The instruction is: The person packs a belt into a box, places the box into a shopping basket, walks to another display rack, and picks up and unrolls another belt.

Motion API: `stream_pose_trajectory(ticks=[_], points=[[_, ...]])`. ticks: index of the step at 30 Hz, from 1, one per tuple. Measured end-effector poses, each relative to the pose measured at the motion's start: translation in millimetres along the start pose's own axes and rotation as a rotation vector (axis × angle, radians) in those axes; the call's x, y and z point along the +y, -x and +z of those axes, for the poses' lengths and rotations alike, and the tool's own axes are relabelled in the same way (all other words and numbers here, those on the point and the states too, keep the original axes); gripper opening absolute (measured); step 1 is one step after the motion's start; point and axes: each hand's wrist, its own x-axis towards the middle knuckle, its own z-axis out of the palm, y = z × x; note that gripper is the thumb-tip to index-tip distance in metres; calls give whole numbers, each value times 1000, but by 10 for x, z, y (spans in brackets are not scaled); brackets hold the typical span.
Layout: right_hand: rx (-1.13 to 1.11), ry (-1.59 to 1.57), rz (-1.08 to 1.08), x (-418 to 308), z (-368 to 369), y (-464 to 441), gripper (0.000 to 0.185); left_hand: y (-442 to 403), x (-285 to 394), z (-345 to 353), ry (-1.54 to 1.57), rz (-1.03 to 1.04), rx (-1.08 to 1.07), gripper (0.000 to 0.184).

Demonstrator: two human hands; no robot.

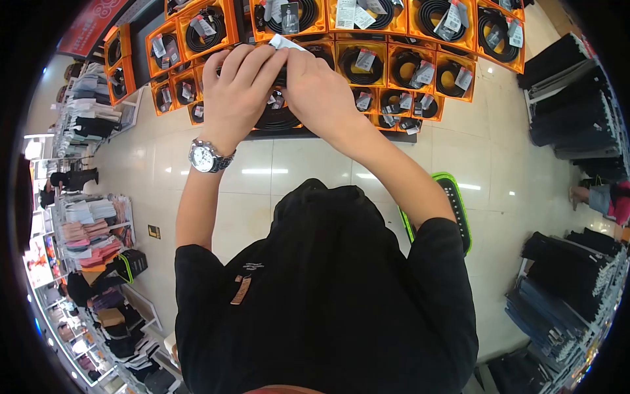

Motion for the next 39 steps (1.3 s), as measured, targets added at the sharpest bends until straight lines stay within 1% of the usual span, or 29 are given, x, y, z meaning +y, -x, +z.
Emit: stream_pose_trajectory(ticks=[2, 4, 6, 7, 9, 10, 11, 12, 14, 16, 17, 18, 20, 21, 22, 24, 25, 26, 28, 29, 31, 33, 34, 36, 37, 38, 39], points=[[-19, 65, -59, 4, -25, -20, 45, -47, -1, 4, 17, 5, -77, 31], [-13, 76, -58, -5, -71, -45, 42, -81, -53, -14, -7, 41, -69, 31], [16, 98, -125, -2, -129, -75, 44, -106, -88, -98, 117, 8, -173, 40], [22, 101, -124, -9, -175, -89, 44, -93, -127, -110, 146, -8, -148, 47], [25, -64, -151, -44, -294, -104, 49, -67, -182, -160, 205, -56, -73, 47], [32, -64, -151, -66, -352, -112, 49, -50, -213, -188, 240, -80, -47, 47], [12, -138, -130, -89, -407, -107, 52, -32, -246, -194, 249, -85, -12, 45], [-9, -212, -110, -100, -436, -99, 55, -18, -279, -211, 247, -84, -14, 45], [21, -239, -115, -64, -434, -98, 53, -2, -340, -251, 289, -120, -42, 43], [81, -503, -16, 5, -408, -77, 51, 18, -409, -263, 280, -128, -30, 41], [91, -645, 78, 67, -359, -44, 51, 26, -456, -291, 306, -144, -17, 40], [99, -716, 140, 159, -280, -7, 43, 30, -504, -320, 334, -158, -5, 40], [147, -1081, 290, 225, -98, -26, 34, -11, -570, -427, 415, -184, 57, 36], [49, -1156, 383, 343, 22, -7, 30, -20, -591, -452, 498, -235, 83, 38], [-27, -1282, 438, 391, 158, 10, 33, -24, -610, -474, 581, -287, 109, 40], [-100, -1322, 580, 323, 404, 55, 38, -39, -653, -540, 631, -317, 74, 42], [-152, -1349, 699, 174, 432, 56, 44, -41, -670, -574, 686, -350, 36, 45], [-241, -1483, 805, 135, 597, 107, 48, -49, -678, -605, 685, -353, 40, 45], [-447, -1922, 744, -16, 751, 176, 54, -54, -685, -654, 746, -357, 19, 48], [-503, -2111, 721, -88, 828, 184, 52, -35, -708, -646, 762, -361, 11, 49], [-467, -2374, 682, -219, 956, 168, 48, -1, -717, -674, 791, -378, 8, 49], [-387, -2524, 645, -316, 1059, 143, 45, 11, -733, -746, 798, -398, -28, 49], [-350, -2557, 627, -334, 1086, 132, 43, 64, -768, -708, 769, -383, 1, 50], [-311, -2527, 590, -339, 1054, 89, 39, 96, -789, -761, 788, -409, 12, 49], [-294, -2476, 579, -352, 985, 32, 37, 118, -795, -793, 773, -423, 30, 47], [-279, -2426, 571, -380, 922, -19, 36, 149, -812, -809, 811, -465, -4, 46], [-222, -2280, 578, -481, 749, -111, 32, 198, -851, -787, 793, -461, -10, 46]])
